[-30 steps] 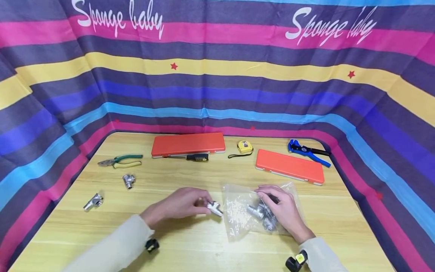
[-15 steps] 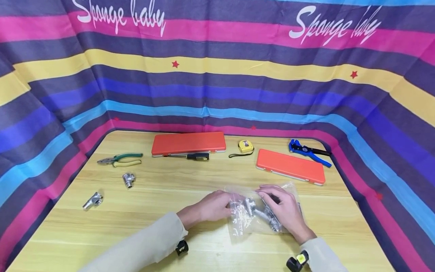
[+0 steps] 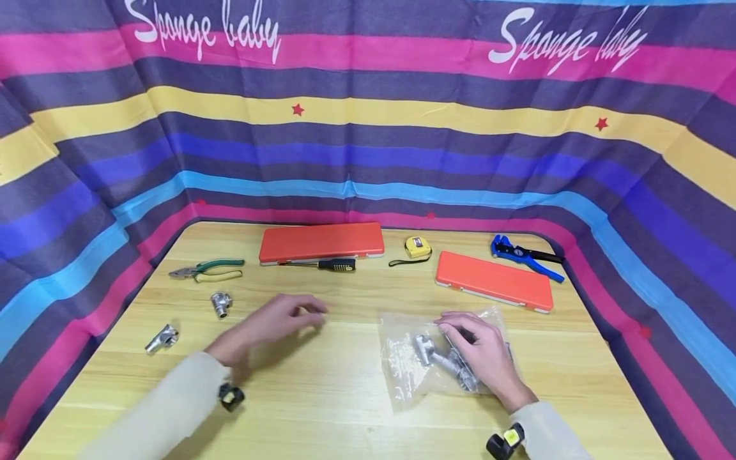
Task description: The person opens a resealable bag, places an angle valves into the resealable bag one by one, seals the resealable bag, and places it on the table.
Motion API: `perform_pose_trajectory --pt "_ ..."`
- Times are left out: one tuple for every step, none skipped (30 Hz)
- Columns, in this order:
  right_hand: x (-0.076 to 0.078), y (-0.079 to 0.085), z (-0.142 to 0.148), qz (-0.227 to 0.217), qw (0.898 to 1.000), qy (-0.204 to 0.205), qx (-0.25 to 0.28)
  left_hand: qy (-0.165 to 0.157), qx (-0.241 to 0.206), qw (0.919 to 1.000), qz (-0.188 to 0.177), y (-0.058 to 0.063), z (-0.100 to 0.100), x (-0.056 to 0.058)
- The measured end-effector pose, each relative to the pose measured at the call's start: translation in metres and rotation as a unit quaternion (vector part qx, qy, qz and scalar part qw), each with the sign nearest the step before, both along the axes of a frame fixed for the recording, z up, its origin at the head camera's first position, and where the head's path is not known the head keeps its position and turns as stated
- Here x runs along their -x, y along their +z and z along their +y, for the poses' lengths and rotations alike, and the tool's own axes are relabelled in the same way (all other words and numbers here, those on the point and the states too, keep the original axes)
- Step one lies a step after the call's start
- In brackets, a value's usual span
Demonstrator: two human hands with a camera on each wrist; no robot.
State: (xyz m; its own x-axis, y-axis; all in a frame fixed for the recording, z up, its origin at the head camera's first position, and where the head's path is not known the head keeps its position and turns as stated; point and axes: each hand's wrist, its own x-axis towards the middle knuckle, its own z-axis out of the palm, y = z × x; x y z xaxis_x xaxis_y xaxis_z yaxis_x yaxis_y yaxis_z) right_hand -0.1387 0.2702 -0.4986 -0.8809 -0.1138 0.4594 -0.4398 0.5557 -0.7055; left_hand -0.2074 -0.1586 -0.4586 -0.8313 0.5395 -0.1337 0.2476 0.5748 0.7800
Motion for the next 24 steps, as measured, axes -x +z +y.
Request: perform_pose_trajectory --pt "0.0 0.0 0.0 -0.001 1.0 0.001 0.001 0.017 0.007 0.9998 0.003 0.003 -0.015 0.002" --pt "0.0 0.0 0.0 -0.001 1.0 0.001 -0.001 0.032 0.017 0.9993 0.013 0.005 -0.03 0.005" --pt "0.001 0.0 -0.001 -0.001 1.0 0.001 0.0 0.045 0.031 0.9981 0.028 0.007 -0.045 0.007" --pt "0.001 0.0 -0.001 -0.002 1.0 0.001 0.001 0.054 0.048 0.9963 0.047 0.009 -0.059 0.01" --pt "0.001 0.0 -0.001 -0.003 1.0 0.001 0.003 0.068 0.06 0.9943 0.057 0.011 -0.073 0.012" --pt "0.001 0.0 -0.001 -0.004 1.0 0.0 0.002 0.079 0.072 0.9919 0.068 0.013 -0.085 0.013" --pt "0.001 0.0 -0.001 -0.005 1.0 -0.001 0.002 0.087 0.083 0.9893 0.083 0.014 -0.098 0.014" --pt "0.001 0.0 -0.001 -0.006 1.0 0.0 0.002 0.094 0.093 0.9864 0.097 0.015 -0.109 0.015" --pt "0.001 0.0 0.0 -0.007 1.0 0.0 0.004 0.099 0.102 0.9837 0.11 0.015 -0.117 0.016" --pt "0.001 0.0 0.0 -0.009 1.0 0.0 0.005 0.102 0.11 0.981 0.124 0.015 -0.126 0.017" --pt "0.001 -0.001 0.0 -0.009 1.0 0.001 0.005 0.101 0.119 0.9777 0.14 0.015 -0.134 0.017" --pt "0.001 0.0 0.0 -0.01 1.0 0.002 0.004 0.1 0.133 0.9736 0.155 0.015 -0.14 0.017" --pt "0.001 -0.001 0.0 -0.01 1.0 0.002 0.005 0.1 0.152 0.9689 0.168 0.015 -0.145 0.016" --pt "0.001 -0.001 0.001 -0.011 1.0 0.002 0.005 0.1 0.171 0.9637 0.179 0.014 -0.15 0.015" --pt "0.001 -0.001 0.001 -0.012 1.0 0.0 0.004 0.099 0.19 0.9584 0.189 0.013 -0.153 0.014" --pt "0.001 -0.002 0.001 -0.013 1.0 -0.002 0.004 0.097 0.207 0.9541 0.194 0.012 -0.156 0.014" --pt "0.001 -0.002 0.002 -0.013 1.0 -0.003 0.004 0.099 0.223 0.9501 0.194 0.01 -0.159 0.013" --pt "0.001 -0.002 0.002 -0.014 1.0 -0.003 0.004 0.101 0.238 0.9471 0.19 0.009 -0.161 0.012" --pt "0.001 -0.003 0.002 -0.015 1.0 -0.002 0.006 0.102 0.247 0.9458 0.185 0.009 -0.163 0.011" --pt "0.001 -0.003 0.002 -0.015 1.0 -0.001 0.007 0.1 0.25 0.946 0.18 0.009 -0.164 0.011" --pt "0.001 -0.003 0.002 -0.014 1.0 -0.001 0.007 0.097 0.253 0.9462 0.177 0.009 -0.165 0.01" --pt "0.001 -0.003 0.002 -0.012 1.0 0.002 0.008 0.09 0.256 0.9466 0.175 0.01 -0.166 0.01" --pt "0.001 -0.003 0.003 -0.009 1.0 0.004 0.009 0.083 0.26 0.9461 0.175 0.011 -0.166 0.009" --pt "0.001 -0.002 0.003 -0.007 1.0 0.005 0.01 0.072 0.265 0.9449 0.179 0.011 -0.166 0.009"
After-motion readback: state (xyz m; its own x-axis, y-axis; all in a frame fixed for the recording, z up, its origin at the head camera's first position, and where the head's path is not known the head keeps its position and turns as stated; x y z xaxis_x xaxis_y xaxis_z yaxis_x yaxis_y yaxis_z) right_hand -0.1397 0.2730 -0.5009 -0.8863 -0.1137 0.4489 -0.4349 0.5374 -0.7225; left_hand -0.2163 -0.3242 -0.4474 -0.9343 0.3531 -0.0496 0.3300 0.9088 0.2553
